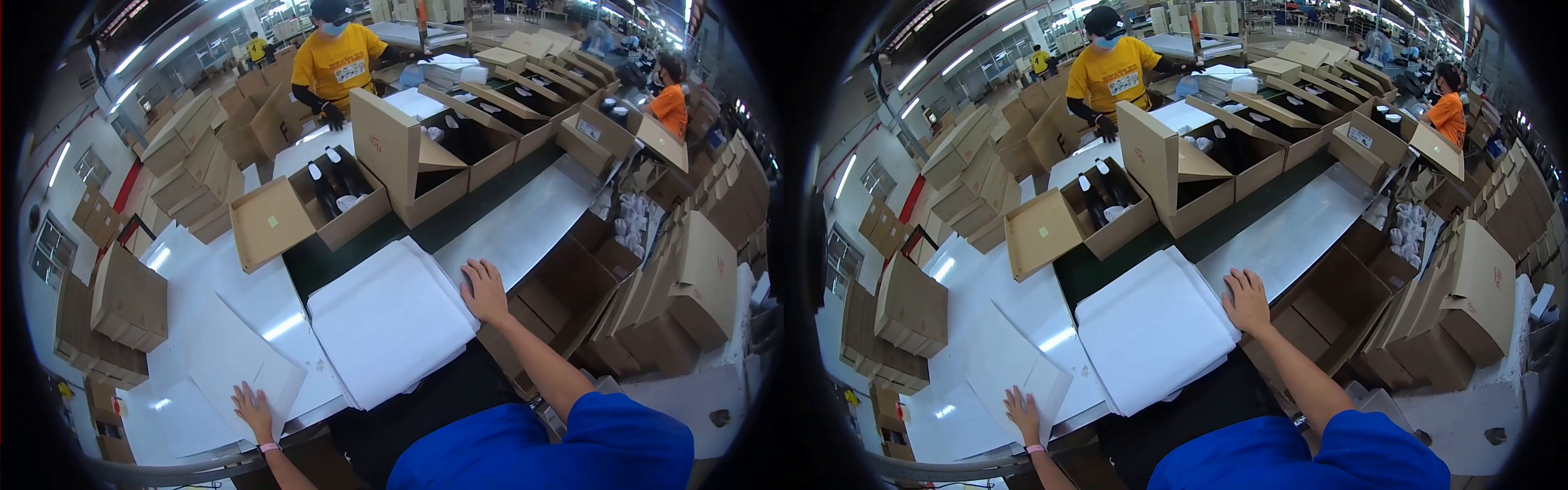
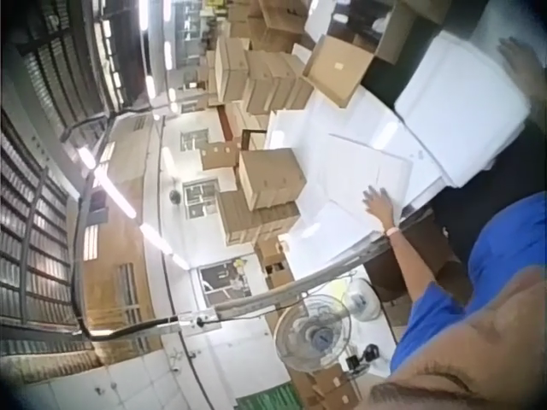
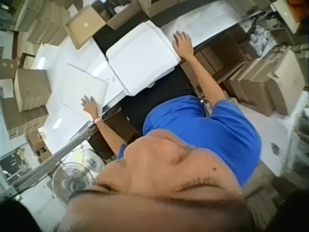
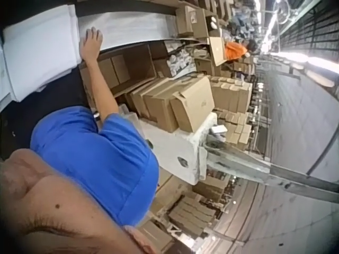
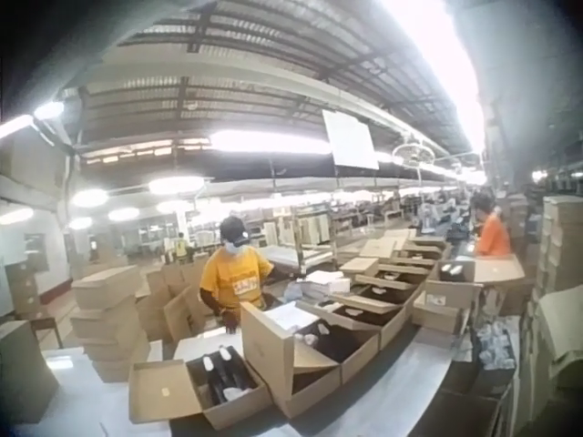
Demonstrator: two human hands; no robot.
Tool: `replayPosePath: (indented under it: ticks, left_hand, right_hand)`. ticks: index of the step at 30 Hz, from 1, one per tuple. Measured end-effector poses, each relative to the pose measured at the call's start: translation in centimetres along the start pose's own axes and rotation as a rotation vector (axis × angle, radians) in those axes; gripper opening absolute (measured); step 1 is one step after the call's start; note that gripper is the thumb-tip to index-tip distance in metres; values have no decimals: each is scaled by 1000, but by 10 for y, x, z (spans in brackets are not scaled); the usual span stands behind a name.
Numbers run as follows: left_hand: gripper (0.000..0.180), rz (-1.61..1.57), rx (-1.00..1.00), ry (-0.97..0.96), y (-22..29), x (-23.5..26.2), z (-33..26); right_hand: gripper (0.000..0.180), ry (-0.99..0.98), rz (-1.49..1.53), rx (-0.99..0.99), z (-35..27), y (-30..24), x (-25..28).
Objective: The recorder is folding tissue paper to pack inside shoe boxes at a manufacturing facility.
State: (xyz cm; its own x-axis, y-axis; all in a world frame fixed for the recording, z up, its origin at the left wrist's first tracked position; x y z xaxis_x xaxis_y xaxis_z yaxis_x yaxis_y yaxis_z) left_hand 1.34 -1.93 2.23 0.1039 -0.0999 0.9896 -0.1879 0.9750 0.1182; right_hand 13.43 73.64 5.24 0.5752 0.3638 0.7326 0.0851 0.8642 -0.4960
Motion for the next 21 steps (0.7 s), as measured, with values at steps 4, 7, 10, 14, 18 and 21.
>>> replayPosePath:
  ticks: [4, 7, 10, 14, 18, 21]
  left_hand:
    - [57, -52, 12, 72, -1, 2, -1]
    - [45, -212, -57, 200, 2, 9, -5]
    - [31, -244, -37, 392, 9, 13, -17]
    - [15, -387, 12, 507, -37, 16, -26]
    - [22, -538, -6, 363, -25, 6, 11]
    - [20, -495, -79, 413, -12, 34, 9]
  right_hand:
    - [49, 1, -28, -19, -2, -1, 2]
    - [49, 5, -35, -28, -2, -3, 3]
    - [48, 0, -28, -26, -2, -2, 4]
    - [46, -45, -15, 2, 4, -6, -22]
    - [46, -40, -87, -10, 0, 11, -16]
    - [47, -79, -68, -21, 0, -2, -17]
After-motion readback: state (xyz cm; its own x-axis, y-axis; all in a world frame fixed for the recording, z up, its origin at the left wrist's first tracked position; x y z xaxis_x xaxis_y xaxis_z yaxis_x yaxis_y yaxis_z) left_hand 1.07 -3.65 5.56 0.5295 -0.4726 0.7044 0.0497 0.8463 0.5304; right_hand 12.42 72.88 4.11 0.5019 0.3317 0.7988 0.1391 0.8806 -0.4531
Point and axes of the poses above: each hand's wrist, its own z-axis towards the middle knuckle, its own x-axis out of the back of the hand, y = z × x, the point moved 7 cm from there along z, towards the middle knuckle, and after that the axes turned 7 degrees about z, right-handed, at the moved point
